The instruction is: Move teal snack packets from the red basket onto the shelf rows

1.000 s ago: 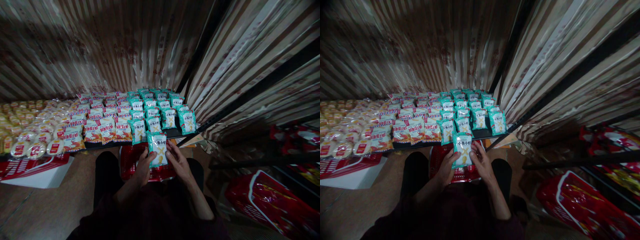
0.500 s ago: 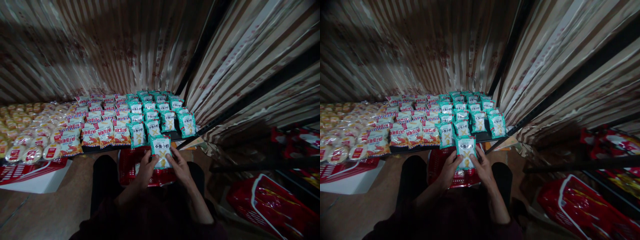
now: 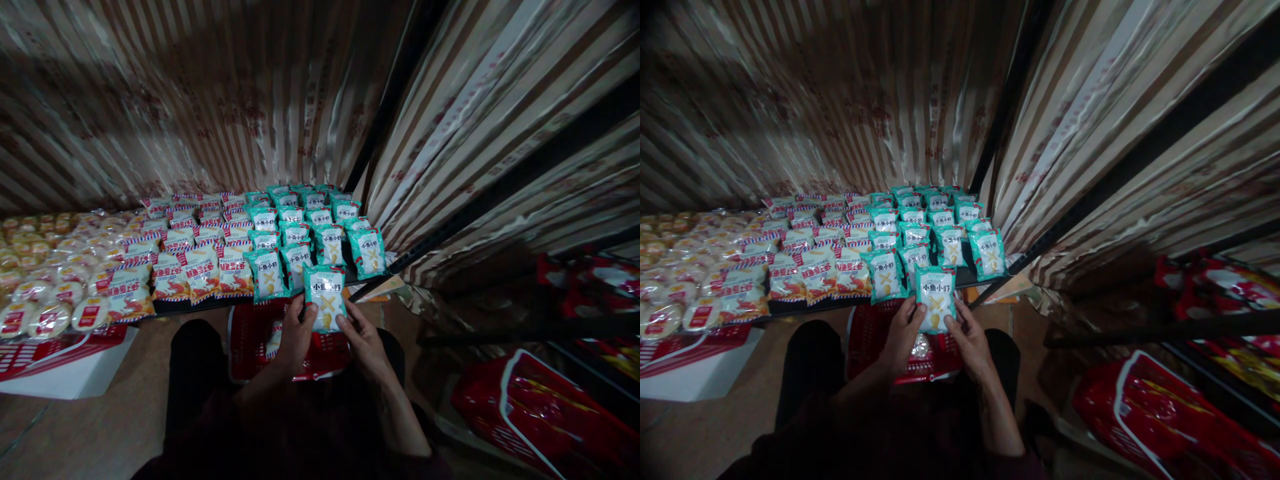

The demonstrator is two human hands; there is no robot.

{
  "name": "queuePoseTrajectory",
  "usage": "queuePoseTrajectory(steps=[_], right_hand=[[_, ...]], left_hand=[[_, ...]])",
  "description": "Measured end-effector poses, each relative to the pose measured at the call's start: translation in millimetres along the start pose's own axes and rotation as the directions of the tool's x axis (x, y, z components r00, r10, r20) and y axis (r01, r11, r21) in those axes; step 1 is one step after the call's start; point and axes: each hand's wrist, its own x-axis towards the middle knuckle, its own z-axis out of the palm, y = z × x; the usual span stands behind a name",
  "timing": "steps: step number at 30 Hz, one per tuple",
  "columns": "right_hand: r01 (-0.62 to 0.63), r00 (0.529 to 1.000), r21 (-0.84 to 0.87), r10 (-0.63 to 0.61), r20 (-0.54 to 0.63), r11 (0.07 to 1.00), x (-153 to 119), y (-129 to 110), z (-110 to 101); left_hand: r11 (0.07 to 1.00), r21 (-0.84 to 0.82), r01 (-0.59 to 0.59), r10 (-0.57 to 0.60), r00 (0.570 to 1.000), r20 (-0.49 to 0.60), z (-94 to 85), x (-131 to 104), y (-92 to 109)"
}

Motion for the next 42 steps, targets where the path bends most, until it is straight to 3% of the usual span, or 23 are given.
queuePoseTrajectory(steps=[4,7,13,21,28,36,42], right_hand=[[0.006,1.000,0.006,-0.006,-0.017,1.000,6.6,2.6,-10.6],[-0.001,0.999,0.005,0.001,-0.044,1.000,11.1,7.1,-20.6],[-0.003,0.995,0.041,0.007,-0.095,0.999,16.2,11.7,-33.0],[0.018,0.990,0.125,0.000,-0.139,0.992,19.8,1.5,-33.7],[0.060,0.980,0.155,-0.028,-0.197,0.986,25.5,4.9,-39.5],[0.079,0.977,0.175,-0.041,-0.208,0.981,34.1,-0.2,-48.3],[0.106,0.972,0.083,-0.085,-0.220,0.991,50.7,-0.5,-52.7]], left_hand=[[0.999,-0.021,-0.037,0.039,0.995,0.088,4.6,-0.2,-4.3],[0.998,-0.059,0.000,0.007,0.992,0.122,10.7,1.0,-6.7],[0.998,-0.066,0.012,-0.010,0.999,0.033,27.3,5.9,-13.8],[0.991,-0.119,0.067,-0.070,0.997,-0.022,40.7,11.2,-25.8],[0.999,-0.004,0.046,-0.046,0.995,-0.084,52.2,16.6,-18.1],[0.990,0.130,-0.059,0.067,0.996,-0.060,64.9,24.7,-29.9],[0.968,0.242,-0.073,0.095,0.992,-0.080,71.6,27.5,-29.5]])
